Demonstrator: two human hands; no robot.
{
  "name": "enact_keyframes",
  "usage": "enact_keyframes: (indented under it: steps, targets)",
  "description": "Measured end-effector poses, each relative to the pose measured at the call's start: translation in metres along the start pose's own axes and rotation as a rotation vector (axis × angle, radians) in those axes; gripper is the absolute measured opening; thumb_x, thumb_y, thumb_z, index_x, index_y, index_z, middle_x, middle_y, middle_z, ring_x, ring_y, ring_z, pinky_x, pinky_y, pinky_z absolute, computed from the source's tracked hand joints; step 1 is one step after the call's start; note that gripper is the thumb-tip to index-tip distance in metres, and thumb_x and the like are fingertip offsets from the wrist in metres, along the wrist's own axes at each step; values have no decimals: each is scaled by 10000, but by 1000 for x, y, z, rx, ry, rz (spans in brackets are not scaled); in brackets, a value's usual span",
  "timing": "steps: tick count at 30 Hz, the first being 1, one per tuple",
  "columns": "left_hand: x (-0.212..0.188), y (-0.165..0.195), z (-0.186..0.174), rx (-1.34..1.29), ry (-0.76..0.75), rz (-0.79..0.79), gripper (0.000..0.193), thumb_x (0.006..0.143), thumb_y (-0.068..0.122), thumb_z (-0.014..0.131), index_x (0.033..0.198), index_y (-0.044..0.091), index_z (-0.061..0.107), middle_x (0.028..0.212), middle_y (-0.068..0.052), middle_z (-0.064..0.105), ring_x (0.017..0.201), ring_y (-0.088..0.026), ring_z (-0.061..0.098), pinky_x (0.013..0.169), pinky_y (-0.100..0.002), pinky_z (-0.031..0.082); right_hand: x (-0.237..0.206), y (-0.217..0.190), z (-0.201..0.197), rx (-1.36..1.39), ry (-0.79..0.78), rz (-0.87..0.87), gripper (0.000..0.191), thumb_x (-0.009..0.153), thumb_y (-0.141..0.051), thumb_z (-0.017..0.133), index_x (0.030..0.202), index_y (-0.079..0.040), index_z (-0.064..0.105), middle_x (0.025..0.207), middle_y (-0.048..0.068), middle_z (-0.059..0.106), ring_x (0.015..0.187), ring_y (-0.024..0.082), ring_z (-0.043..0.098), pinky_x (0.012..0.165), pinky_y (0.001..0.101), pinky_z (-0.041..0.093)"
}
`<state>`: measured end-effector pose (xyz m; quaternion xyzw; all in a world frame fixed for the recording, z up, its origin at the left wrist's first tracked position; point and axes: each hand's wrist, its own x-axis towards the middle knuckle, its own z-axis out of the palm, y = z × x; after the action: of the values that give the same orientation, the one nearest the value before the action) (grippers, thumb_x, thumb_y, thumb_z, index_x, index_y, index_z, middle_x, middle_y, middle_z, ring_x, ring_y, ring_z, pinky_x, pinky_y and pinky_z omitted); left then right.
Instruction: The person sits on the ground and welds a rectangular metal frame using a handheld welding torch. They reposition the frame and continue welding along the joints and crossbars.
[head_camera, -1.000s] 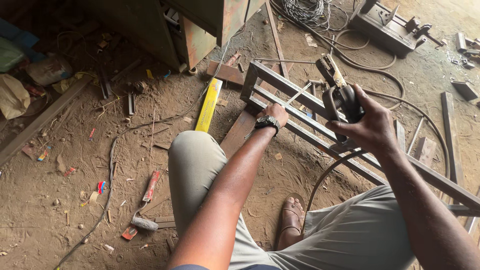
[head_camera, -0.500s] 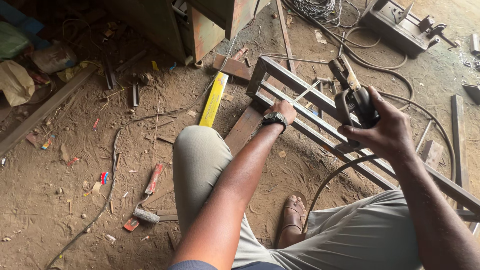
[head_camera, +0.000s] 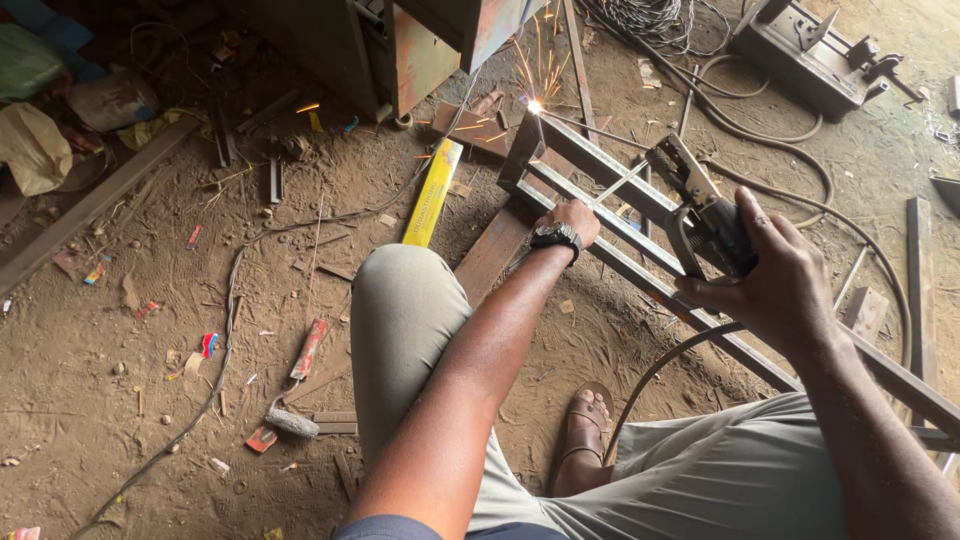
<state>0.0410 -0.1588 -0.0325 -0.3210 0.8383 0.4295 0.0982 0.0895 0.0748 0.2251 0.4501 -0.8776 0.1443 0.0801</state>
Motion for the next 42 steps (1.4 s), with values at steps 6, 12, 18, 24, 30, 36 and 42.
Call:
enact_keyframes:
  steps: [6,12,18,24,30,36,42]
  targets:
    - [11,-10,15,175,70,196,321,1038,287,488,1010,58,712,903,-125,707,785,-233,707,680,-405,565,3,0,2,54,55,9,1224,565,-418,941,1584,22,426,1266,234,650,1119,346,678,952,438,567]
    - [-7,0,-1,-49,-29,13,359,1041,337,466,878,96,678,797,-72,669,696,-178,647,640,-368,521,13,-3,5,-16,40,37,1172,617,-430,936,1589,-10,435,1221,206,661,1058,331,689,905,454,585]
    - [-26,3,-17,-30,-23,7,356,1033,350,462,940,108,706,874,-91,703,767,-204,681,690,-394,533,17,-13,3,-63,-13,92,1184,601,-445,934,1591,-35,430,1189,202,665,1013,340,694,848,465,585]
    - [-32,6,-24,-13,-32,-6,389,1033,352,445,1030,103,743,1017,-126,757,910,-242,736,790,-419,571,18,-15,4,-16,-1,62,1163,624,-447,919,1595,-38,426,1198,195,668,1034,330,699,867,458,582]
    - [-41,8,-31,-8,-23,-10,381,1022,361,449,1097,116,732,1068,-127,750,961,-256,733,822,-427,572,20,-18,4,-21,-13,87,1166,609,-451,922,1587,-47,431,1174,192,669,1021,332,700,850,462,580]
    - [-27,5,-17,31,5,9,379,1022,331,466,1083,93,754,1055,-136,781,947,-250,761,827,-432,594,19,-12,5,15,1,47,1196,598,-441,921,1595,-18,415,1265,203,655,1100,335,684,885,457,570]
    - [10,-13,19,176,175,265,326,1013,294,503,1078,106,762,1074,-169,753,964,-320,719,868,-488,552,20,-9,8,41,-13,92,1202,589,-424,924,1577,12,398,1237,199,654,1098,326,680,904,457,565]
